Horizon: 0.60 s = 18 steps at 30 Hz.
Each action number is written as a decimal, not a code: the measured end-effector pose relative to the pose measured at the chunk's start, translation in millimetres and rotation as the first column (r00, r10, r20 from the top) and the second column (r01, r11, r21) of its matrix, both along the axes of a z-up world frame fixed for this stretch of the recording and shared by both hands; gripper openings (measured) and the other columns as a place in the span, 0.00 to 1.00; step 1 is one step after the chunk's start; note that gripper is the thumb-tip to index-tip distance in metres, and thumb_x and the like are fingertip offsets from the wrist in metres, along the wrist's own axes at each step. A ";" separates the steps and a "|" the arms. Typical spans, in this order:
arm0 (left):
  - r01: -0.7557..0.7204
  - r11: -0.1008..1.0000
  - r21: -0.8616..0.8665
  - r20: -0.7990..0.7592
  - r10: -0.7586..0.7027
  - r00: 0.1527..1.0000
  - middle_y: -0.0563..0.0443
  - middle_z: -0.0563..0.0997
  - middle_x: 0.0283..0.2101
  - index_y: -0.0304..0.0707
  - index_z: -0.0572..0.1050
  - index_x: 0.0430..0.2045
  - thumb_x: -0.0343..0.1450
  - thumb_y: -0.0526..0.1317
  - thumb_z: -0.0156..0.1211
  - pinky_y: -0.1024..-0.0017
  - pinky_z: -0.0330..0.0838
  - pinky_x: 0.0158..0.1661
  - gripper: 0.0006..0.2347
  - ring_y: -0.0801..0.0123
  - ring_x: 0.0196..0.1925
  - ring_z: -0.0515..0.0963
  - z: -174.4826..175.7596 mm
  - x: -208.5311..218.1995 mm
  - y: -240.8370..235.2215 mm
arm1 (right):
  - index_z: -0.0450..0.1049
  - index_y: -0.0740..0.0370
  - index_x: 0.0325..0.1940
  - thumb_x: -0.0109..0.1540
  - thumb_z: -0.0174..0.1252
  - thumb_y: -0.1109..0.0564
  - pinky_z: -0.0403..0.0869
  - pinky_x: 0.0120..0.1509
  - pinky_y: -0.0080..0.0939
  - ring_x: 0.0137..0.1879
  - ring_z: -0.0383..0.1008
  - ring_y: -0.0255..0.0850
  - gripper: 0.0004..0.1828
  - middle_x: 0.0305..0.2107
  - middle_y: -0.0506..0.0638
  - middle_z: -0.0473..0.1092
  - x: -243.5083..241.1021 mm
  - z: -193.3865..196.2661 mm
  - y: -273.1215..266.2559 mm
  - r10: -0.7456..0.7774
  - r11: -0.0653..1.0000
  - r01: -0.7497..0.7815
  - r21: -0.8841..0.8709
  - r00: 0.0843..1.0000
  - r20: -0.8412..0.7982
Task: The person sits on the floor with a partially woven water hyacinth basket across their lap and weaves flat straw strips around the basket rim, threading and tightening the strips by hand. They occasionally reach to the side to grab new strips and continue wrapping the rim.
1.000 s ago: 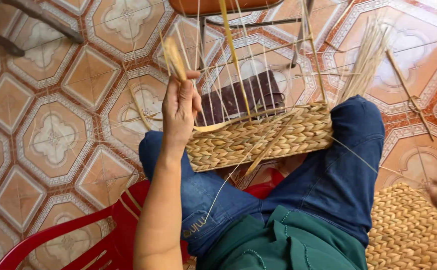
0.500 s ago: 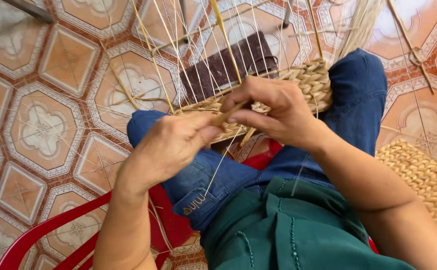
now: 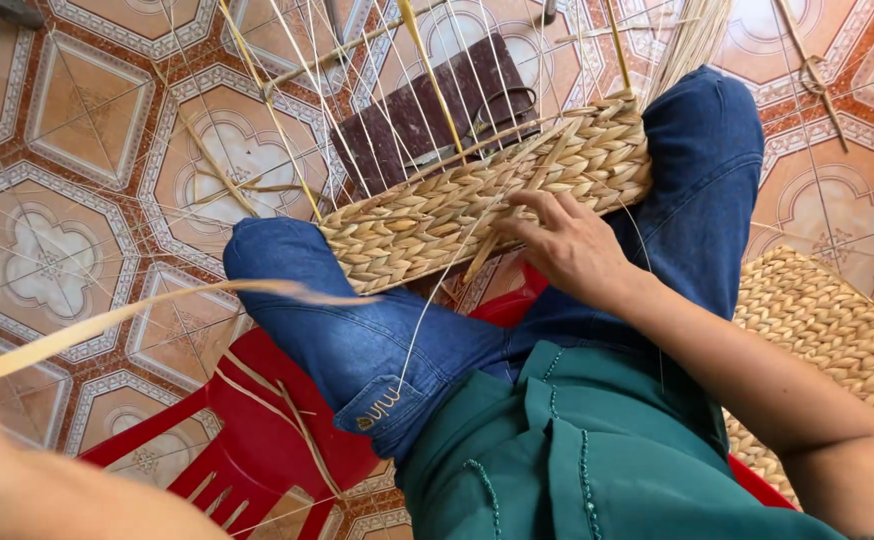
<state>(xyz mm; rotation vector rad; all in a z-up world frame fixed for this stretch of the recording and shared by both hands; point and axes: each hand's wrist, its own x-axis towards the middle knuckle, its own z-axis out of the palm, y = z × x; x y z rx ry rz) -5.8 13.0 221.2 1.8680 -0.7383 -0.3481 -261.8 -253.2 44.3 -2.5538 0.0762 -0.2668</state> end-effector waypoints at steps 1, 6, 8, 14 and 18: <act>-0.011 0.999 0.033 0.069 0.009 0.998 0.54 0.79 0.50 0.30 0.71 0.47 0.79 0.32 0.49 0.76 0.75 0.39 0.06 0.77 0.36 0.77 5.9 -0.5 -2.1 | 0.75 0.53 0.58 0.56 0.65 0.59 0.73 0.57 0.46 0.54 0.71 0.49 0.24 0.55 0.52 0.69 -1.3 -7.4 0.3 -0.033 0.998 0.033 -0.055 0.999 0.001; -0.040 0.992 0.118 0.275 0.006 0.961 0.50 0.79 0.47 0.29 0.72 0.48 0.81 0.30 0.50 0.75 0.76 0.41 0.05 0.74 0.39 0.79 23.2 -1.0 -12.5 | 0.72 0.51 0.57 0.62 0.66 0.57 0.73 0.55 0.46 0.54 0.71 0.48 0.20 0.53 0.50 0.68 -0.6 -20.4 0.0 -0.104 0.994 0.104 0.018 0.994 0.017; -0.072 0.984 0.162 0.408 -0.001 0.913 0.47 0.79 0.45 0.28 0.72 0.49 0.83 0.29 0.51 0.74 0.77 0.43 0.04 0.72 0.41 0.80 26.8 -0.5 -17.9 | 0.71 0.52 0.61 0.62 0.64 0.59 0.74 0.54 0.44 0.53 0.71 0.47 0.23 0.54 0.51 0.68 6.0 -8.6 -1.5 -0.080 0.997 0.079 0.016 0.995 0.054; 0.124 0.958 0.259 0.284 -0.198 0.938 0.48 0.81 0.36 0.32 0.78 0.48 0.77 0.31 0.61 0.68 0.71 0.30 0.07 0.70 0.32 0.78 -36.1 -27.9 -88.1 | 0.77 0.48 0.55 0.58 0.62 0.62 0.75 0.48 0.39 0.51 0.71 0.45 0.21 0.55 0.51 0.68 42.0 -27.4 8.4 -0.018 0.980 0.033 -0.196 0.997 0.075; 0.287 0.891 0.351 0.232 -0.380 0.895 0.47 0.80 0.34 0.37 0.79 0.50 0.76 0.33 0.60 0.70 0.72 0.30 0.09 0.71 0.29 0.78 -90.9 -41.4 -138.7 | 0.78 0.52 0.46 0.59 0.65 0.59 0.76 0.48 0.42 0.50 0.72 0.44 0.11 0.51 0.48 0.71 27.2 6.2 -6.2 -0.001 0.996 0.013 -0.093 0.992 0.127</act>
